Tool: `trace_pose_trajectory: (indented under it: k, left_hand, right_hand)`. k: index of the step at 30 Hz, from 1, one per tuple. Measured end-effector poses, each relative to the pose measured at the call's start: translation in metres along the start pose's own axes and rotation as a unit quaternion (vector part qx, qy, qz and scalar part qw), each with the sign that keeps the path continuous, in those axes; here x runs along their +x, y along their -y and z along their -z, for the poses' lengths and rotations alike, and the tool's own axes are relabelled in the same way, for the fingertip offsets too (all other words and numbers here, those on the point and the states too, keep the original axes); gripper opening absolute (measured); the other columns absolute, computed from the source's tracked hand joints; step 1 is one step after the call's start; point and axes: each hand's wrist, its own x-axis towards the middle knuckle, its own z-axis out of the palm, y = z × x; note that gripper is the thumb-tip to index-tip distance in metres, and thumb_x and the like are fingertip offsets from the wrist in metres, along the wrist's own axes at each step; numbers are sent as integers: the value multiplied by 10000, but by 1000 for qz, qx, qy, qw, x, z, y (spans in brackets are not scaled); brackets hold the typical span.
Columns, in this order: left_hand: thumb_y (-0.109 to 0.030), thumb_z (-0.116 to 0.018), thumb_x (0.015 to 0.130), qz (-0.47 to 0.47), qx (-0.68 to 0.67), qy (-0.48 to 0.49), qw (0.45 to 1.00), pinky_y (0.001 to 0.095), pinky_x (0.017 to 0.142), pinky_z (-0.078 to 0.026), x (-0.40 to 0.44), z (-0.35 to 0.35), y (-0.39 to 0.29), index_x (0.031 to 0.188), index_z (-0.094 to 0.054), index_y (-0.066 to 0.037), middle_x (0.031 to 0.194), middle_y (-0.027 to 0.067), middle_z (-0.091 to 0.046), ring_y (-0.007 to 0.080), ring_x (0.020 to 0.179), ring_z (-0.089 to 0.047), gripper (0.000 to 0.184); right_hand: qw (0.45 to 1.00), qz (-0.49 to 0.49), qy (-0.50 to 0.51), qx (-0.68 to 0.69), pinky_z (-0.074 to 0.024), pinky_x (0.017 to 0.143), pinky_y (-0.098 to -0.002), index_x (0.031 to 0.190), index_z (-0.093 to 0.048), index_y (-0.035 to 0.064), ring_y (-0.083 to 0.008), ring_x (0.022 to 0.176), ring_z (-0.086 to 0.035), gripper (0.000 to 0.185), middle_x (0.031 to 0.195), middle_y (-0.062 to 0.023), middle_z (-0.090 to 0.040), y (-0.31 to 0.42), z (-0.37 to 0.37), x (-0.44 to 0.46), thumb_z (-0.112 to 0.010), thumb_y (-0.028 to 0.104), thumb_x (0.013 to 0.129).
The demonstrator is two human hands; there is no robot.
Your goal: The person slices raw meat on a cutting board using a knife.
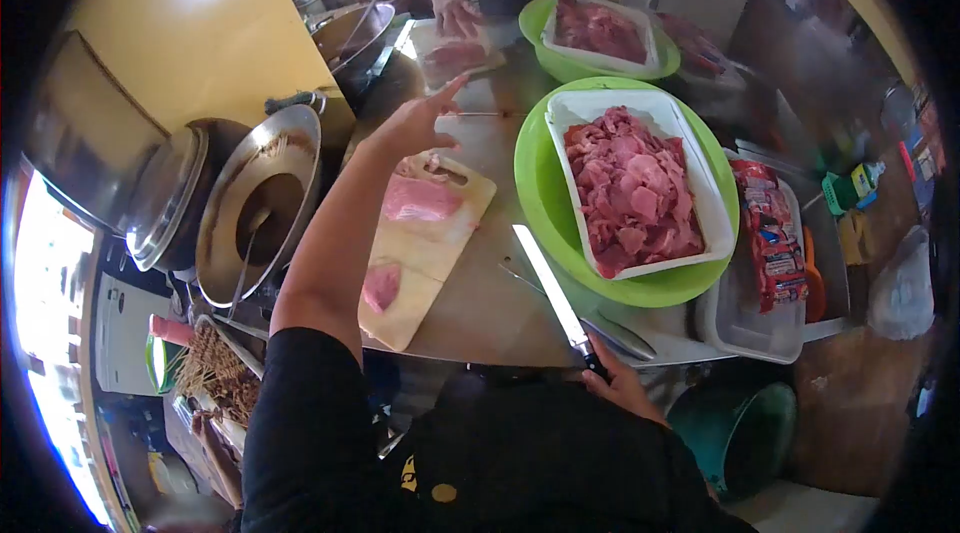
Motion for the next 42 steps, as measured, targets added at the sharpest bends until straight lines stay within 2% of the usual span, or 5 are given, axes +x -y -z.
trace_pose_trajectory:
  k: [8, 13, 22, 36, 42]
  left_hand:
    - [-100, -679, 822, 55, -353, -17, 934, 272, 793, -496, -8, 22, -66, 926, -602, -13, 845, 37, -631, 103, 810, -602, 156]
    - [-578, -243, 940, 122, -665, -67, 734, 375, 949, -427, -22, 5, -115, 1268, -419, -52, 1099, 170, -591, 259, 1011, -582, 645]
    - [-723, -260, 846, -2, -841, 76, 535, 441, 970, -411, -42, -57, -211, 1402, -283, -66, 1231, 207, -529, 353, 1090, -554, 861]
    - [-797, -178, 793, 8, -748, 114, 653, 394, 1002, -326, -49, -81, -272, 1467, -159, -171, 1291, 128, -494, 264, 1105, -531, 920]
    - [-638, -523, 808, 48, -574, 50, 816, 442, 972, -401, -50, -95, -261, 1446, -149, -36, 1193, 185, -549, 313, 1048, -578, 954]
  right_hand:
    - [997, 57, -12, -59, -414, 954, -371, 1402, -362, 191, -278, 1154, -533, 625, 1302, -157, -512, 35, 31, -28, -637, 267, 847]
    - [992, -11, -91, -83, -499, 770, -355, 1239, -518, 113, -286, 906, -641, 479, 1034, -158, -637, 67, 52, -54, -678, 261, 812]
    - [940, 109, -323, -4, -474, 621, -310, 1019, -538, 0, -153, 663, -567, 345, 744, -72, -594, 167, 79, 38, -710, 153, 761]
    - [914, 108, -388, 46, -404, 450, -223, 815, -491, 61, -54, 492, -476, 263, 662, 6, -534, 155, 106, 40, -741, 95, 741]
    - [879, 21, -441, -180, -492, 734, -399, 924, -575, 33, -282, 759, -650, 337, 792, -160, -642, 104, 265, -26, -716, 253, 711]
